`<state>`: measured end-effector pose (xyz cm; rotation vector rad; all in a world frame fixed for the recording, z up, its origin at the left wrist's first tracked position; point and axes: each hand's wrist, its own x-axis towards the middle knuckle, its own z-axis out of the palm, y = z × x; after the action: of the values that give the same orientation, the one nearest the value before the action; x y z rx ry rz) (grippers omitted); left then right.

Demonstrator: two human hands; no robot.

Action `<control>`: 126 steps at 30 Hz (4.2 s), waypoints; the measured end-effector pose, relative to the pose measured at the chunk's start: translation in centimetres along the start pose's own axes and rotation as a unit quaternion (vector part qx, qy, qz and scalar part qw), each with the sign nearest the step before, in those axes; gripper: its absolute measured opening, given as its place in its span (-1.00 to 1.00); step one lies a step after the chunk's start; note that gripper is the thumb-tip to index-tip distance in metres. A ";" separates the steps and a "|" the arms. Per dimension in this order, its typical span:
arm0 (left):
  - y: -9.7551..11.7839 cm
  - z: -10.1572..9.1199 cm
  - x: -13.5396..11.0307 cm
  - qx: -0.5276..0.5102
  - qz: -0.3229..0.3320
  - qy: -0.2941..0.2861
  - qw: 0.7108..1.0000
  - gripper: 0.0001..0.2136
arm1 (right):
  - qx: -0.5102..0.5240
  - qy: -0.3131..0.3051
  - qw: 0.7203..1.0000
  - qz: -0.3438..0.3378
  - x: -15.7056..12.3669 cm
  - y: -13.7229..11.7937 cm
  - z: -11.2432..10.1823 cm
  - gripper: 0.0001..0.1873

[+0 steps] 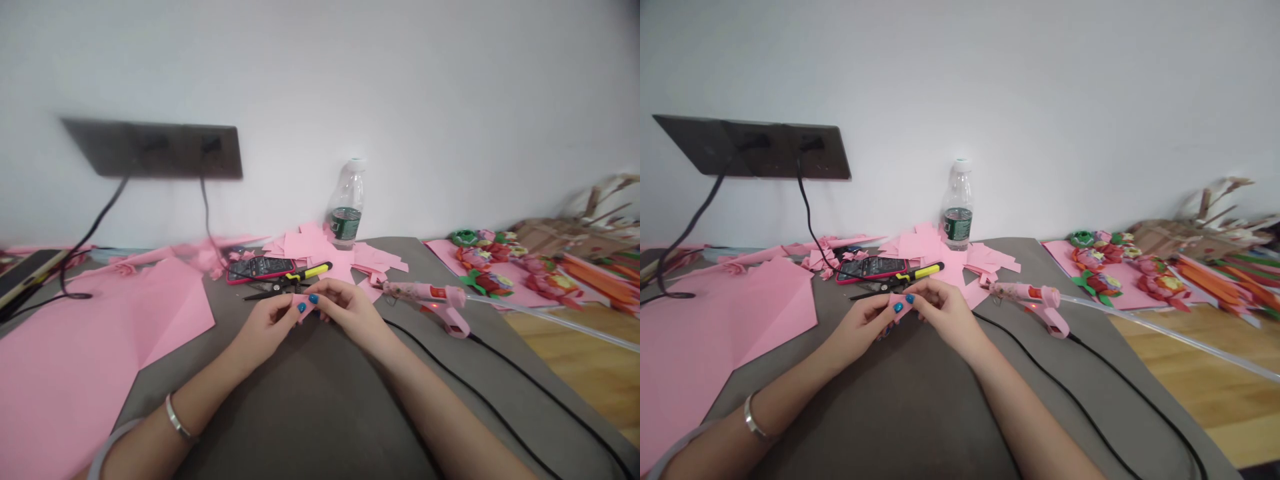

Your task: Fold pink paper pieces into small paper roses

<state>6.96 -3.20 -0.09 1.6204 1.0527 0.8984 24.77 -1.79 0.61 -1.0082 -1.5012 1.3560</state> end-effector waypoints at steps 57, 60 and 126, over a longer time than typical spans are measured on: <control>-0.4 0.0 0.3 -0.172 -0.059 0.050 0.982 -0.73 | -0.162 0.082 0.975 -0.128 -0.2 0.5 0.5 -0.87; -0.5 0.1 0.3 -0.155 -0.057 0.040 0.985 -0.72 | -0.245 0.114 0.948 -0.170 -0.3 0.3 0.8 -0.92; -0.6 0.4 0.0 -0.159 -0.042 0.068 0.984 -0.66 | -0.139 0.126 0.972 -0.142 -0.6 0.9 2.0 -0.93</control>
<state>7.19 -3.22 -0.77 1.2551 1.0056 1.0727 23.10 -2.91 -0.43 -1.0451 -1.5948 0.8008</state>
